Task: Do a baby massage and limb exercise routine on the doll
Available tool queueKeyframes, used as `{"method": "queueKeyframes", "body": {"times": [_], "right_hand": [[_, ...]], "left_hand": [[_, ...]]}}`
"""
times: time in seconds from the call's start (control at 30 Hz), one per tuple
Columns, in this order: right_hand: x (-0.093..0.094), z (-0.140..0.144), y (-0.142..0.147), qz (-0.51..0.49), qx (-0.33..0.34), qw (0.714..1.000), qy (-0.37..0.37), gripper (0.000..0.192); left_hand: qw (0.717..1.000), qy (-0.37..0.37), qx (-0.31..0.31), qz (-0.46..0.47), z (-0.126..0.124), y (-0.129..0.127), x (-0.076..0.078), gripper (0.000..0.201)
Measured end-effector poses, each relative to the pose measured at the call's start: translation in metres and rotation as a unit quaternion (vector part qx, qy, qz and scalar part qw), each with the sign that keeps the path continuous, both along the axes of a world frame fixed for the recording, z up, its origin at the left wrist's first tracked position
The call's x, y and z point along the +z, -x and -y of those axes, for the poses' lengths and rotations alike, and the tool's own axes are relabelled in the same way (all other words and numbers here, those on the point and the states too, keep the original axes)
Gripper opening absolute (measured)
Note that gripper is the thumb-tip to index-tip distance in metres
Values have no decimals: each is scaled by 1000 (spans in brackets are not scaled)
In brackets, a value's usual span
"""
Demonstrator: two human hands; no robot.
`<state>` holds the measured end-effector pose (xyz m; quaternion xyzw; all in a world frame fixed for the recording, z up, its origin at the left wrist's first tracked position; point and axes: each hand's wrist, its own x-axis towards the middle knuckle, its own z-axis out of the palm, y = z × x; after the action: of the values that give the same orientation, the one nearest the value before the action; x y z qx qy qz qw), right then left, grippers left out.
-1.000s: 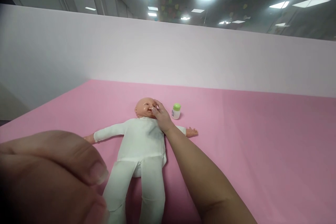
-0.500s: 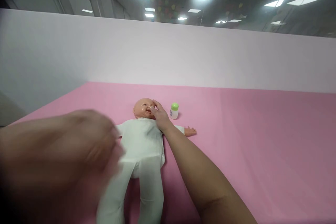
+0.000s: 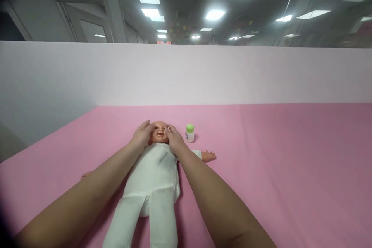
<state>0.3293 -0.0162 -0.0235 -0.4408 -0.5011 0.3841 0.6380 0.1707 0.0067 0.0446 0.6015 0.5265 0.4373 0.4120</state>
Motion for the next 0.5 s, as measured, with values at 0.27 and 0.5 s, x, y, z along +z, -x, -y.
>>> {"method": "queueKeyframes", "body": {"times": [0.27, 0.5], "right_hand": [[5, -2, 3, -71, -2, 997, 14, 38], [15, 5, 9, -128, 13, 990, 53, 71]], "left_hand": [[991, 34, -51, 122, 3, -9, -16, 70], [988, -21, -55, 146, -7, -10, -38, 55]]}}
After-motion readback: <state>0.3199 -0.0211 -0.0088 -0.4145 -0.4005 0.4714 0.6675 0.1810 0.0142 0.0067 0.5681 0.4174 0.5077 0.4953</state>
